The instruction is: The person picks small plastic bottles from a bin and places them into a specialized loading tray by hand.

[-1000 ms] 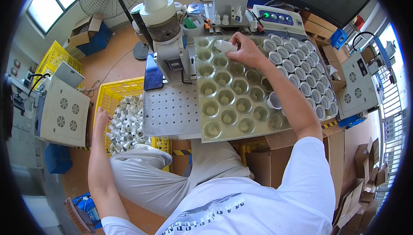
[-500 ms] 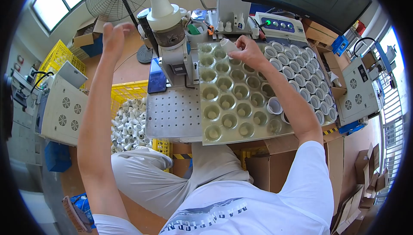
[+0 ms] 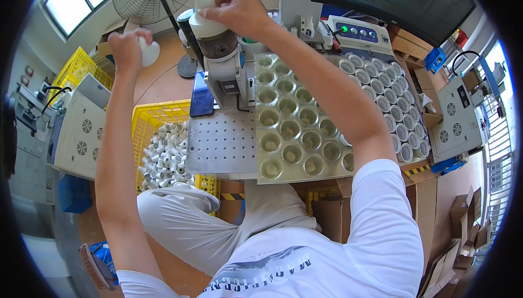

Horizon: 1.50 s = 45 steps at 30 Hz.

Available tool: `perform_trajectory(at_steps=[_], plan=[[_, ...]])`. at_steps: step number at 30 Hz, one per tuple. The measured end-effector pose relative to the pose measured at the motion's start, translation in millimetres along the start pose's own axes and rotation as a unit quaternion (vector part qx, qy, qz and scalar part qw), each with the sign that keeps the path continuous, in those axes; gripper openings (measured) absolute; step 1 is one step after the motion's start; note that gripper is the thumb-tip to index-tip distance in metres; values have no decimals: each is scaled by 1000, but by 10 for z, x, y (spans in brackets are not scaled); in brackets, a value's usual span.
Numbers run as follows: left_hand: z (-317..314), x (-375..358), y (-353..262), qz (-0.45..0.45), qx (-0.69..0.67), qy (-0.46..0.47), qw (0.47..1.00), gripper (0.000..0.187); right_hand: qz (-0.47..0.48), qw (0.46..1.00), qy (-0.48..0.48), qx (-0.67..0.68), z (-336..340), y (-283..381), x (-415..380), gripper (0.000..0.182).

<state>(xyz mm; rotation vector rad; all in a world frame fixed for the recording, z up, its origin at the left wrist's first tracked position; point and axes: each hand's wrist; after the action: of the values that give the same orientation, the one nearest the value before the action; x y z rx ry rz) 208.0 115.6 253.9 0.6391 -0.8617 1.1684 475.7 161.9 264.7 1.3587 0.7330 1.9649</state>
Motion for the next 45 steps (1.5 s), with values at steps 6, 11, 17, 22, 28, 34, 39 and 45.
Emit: perform_trajectory(at_steps=[6, 11, 17, 22, 28, 34, 39, 45], plan=[[-255, -2275, 2077, 363, 50, 173, 914, 25, 75, 997, -36, -5, 103, -456, -146, 37], [-28, -3887, 2411, 464, 130, 331, 811, 36, -107, 953, 85, -270, 1405, -856, -464, 35], [-423, -3483, 2240, 465, 28, 305, 831, 31, -240, 822, 226, -465, 2341, -1386, -1031, 66], [-498, -3244, 1936, 422, 5, 302, 855, 28, -238, 814, 272, -455, 2234, -1477, -1184, 66], [-250, -3273, 1884, 465, -12, 285, 838, 25, -221, 792, 286, -492, 2163, -1469, -1142, 59], [-98, -3293, 1826, 510, -51, 285, 810, 25, -204, 857, 161, -444, 2109, -1275, -861, 53], [-164, -3332, 1921, 527, -83, 296, 792, 25, -198, 959, 51, -195, 1638, -1427, -879, 48], [-64, -3231, 1742, 518, -94, 359, 771, 23, -161, 946, 36, -278, 1374, -1992, -1115, 51]])
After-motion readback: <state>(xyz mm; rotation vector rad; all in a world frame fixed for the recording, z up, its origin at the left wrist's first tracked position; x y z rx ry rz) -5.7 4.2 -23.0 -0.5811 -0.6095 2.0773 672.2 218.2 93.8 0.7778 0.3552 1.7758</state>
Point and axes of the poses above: each hand's wrist, its own x-axis towards the middle knuckle, its own z-axis out of the back of the hand, y = z × x, and after that the axes turned 2 degrees about -y, right-handed
